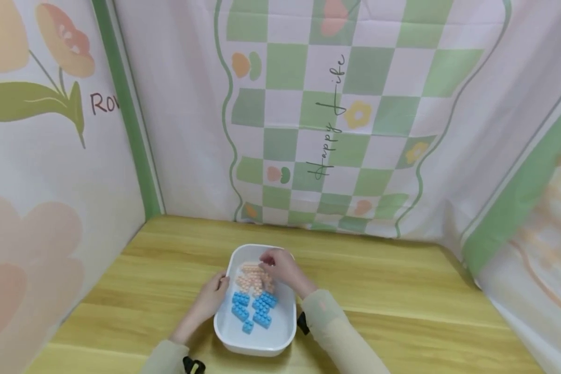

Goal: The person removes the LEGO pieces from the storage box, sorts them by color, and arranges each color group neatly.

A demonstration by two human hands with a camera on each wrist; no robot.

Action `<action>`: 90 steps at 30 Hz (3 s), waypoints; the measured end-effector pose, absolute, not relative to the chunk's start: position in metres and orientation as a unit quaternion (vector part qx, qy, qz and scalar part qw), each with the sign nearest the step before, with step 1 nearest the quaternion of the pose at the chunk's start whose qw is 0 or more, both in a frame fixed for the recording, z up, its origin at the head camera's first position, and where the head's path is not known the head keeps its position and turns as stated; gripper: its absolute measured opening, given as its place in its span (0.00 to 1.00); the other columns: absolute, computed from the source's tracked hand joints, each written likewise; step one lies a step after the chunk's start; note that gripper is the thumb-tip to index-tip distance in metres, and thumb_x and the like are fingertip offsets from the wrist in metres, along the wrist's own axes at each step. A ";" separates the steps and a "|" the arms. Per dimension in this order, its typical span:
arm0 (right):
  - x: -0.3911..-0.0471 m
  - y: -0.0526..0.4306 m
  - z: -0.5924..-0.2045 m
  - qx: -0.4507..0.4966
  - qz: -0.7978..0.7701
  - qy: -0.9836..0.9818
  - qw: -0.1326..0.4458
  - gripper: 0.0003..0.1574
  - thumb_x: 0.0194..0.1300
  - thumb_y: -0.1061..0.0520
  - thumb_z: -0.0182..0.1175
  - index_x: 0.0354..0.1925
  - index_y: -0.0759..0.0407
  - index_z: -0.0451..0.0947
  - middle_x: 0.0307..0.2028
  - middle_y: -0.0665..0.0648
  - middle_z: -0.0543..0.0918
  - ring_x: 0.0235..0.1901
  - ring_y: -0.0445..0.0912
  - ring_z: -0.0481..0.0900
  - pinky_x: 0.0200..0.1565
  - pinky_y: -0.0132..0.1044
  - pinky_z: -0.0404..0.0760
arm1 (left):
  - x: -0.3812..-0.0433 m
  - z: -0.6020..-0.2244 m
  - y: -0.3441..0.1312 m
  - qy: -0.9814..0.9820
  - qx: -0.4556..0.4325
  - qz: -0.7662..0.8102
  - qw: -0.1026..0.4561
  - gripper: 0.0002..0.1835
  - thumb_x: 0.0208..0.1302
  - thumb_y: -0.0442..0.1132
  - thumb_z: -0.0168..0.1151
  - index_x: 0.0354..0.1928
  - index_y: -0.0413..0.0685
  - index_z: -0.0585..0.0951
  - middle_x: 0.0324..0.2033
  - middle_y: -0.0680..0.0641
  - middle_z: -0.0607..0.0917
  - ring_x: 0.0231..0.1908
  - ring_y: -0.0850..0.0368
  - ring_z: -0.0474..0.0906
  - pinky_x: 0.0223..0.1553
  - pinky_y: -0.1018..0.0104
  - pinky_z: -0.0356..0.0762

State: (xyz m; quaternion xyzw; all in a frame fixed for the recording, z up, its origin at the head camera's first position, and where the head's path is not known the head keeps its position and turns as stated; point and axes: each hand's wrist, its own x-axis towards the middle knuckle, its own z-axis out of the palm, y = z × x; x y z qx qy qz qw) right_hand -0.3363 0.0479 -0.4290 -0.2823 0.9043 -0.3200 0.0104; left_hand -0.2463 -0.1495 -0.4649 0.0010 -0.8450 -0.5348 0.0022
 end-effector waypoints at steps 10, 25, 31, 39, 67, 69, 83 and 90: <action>-0.346 0.040 -0.438 -0.275 -0.267 0.924 0.002 0.09 0.61 0.59 0.61 0.39 0.60 0.82 0.34 0.55 0.83 0.34 0.44 0.78 0.36 0.34 0.78 | -0.244 -0.464 -0.150 -0.833 -0.004 -0.554 0.002 0.21 0.74 0.42 0.41 0.59 0.34 0.68 0.41 0.38 0.82 0.39 0.51 0.80 0.38 0.59 0.81; -0.352 0.040 -0.443 -0.298 -0.198 0.934 -0.015 0.07 0.56 0.61 0.64 0.36 0.60 0.83 0.32 0.55 0.83 0.33 0.45 0.79 0.38 0.36 0.79 | -0.245 -0.467 -0.152 -0.833 -0.008 -0.553 0.014 0.26 0.74 0.42 0.42 0.70 0.44 0.58 0.52 0.31 0.77 0.44 0.46 0.79 0.46 0.51 0.79; -0.352 0.040 -0.445 -0.299 -0.193 0.935 -0.013 0.06 0.54 0.62 0.65 0.34 0.60 0.83 0.30 0.54 0.82 0.31 0.44 0.77 0.36 0.34 0.78 | -0.245 -0.469 -0.152 -0.831 -0.002 -0.556 0.010 0.26 0.73 0.43 0.43 0.70 0.47 0.59 0.49 0.33 0.79 0.41 0.49 0.80 0.42 0.55 0.80; -0.350 0.041 -0.443 -0.275 -0.204 0.940 0.006 0.07 0.53 0.62 0.66 0.34 0.62 0.81 0.28 0.54 0.80 0.29 0.43 0.75 0.34 0.34 0.77 | -0.244 -0.467 -0.151 -0.835 -0.007 -0.550 0.017 0.26 0.73 0.43 0.42 0.70 0.46 0.59 0.51 0.32 0.78 0.41 0.50 0.80 0.43 0.54 0.79; -0.342 0.050 -0.431 -0.210 -0.387 0.897 -0.018 0.14 0.61 0.56 0.62 0.44 0.62 0.80 0.38 0.58 0.84 0.36 0.47 0.80 0.38 0.36 0.80 | -0.244 -0.469 -0.147 -0.845 -0.003 -0.534 0.021 0.26 0.74 0.46 0.42 0.70 0.45 0.60 0.56 0.30 0.73 0.46 0.45 0.78 0.47 0.48 0.77; -0.338 0.053 -0.427 -0.208 -0.395 0.894 -0.033 0.14 0.61 0.55 0.62 0.43 0.62 0.81 0.37 0.58 0.84 0.35 0.46 0.80 0.36 0.35 0.80 | -0.244 -0.469 -0.146 -0.846 -0.003 -0.533 0.026 0.26 0.74 0.45 0.42 0.69 0.44 0.60 0.55 0.30 0.74 0.45 0.46 0.78 0.46 0.49 0.77; -0.319 0.083 -0.410 -0.201 -0.423 0.878 -0.101 0.14 0.60 0.54 0.63 0.40 0.64 0.81 0.36 0.60 0.84 0.34 0.48 0.80 0.34 0.36 0.80 | -0.244 -0.469 -0.145 -0.847 -0.003 -0.528 0.057 0.24 0.73 0.41 0.43 0.68 0.43 0.63 0.63 0.34 0.69 0.58 0.39 0.71 0.54 0.48 0.74; -0.317 0.107 -0.406 -0.157 -0.459 0.867 -0.117 0.14 0.59 0.54 0.64 0.40 0.63 0.82 0.36 0.59 0.85 0.34 0.49 0.80 0.33 0.36 0.80 | -0.240 -0.466 -0.143 -0.847 0.004 -0.529 0.056 0.23 0.73 0.39 0.43 0.67 0.42 0.63 0.64 0.33 0.67 0.60 0.38 0.69 0.56 0.47 0.72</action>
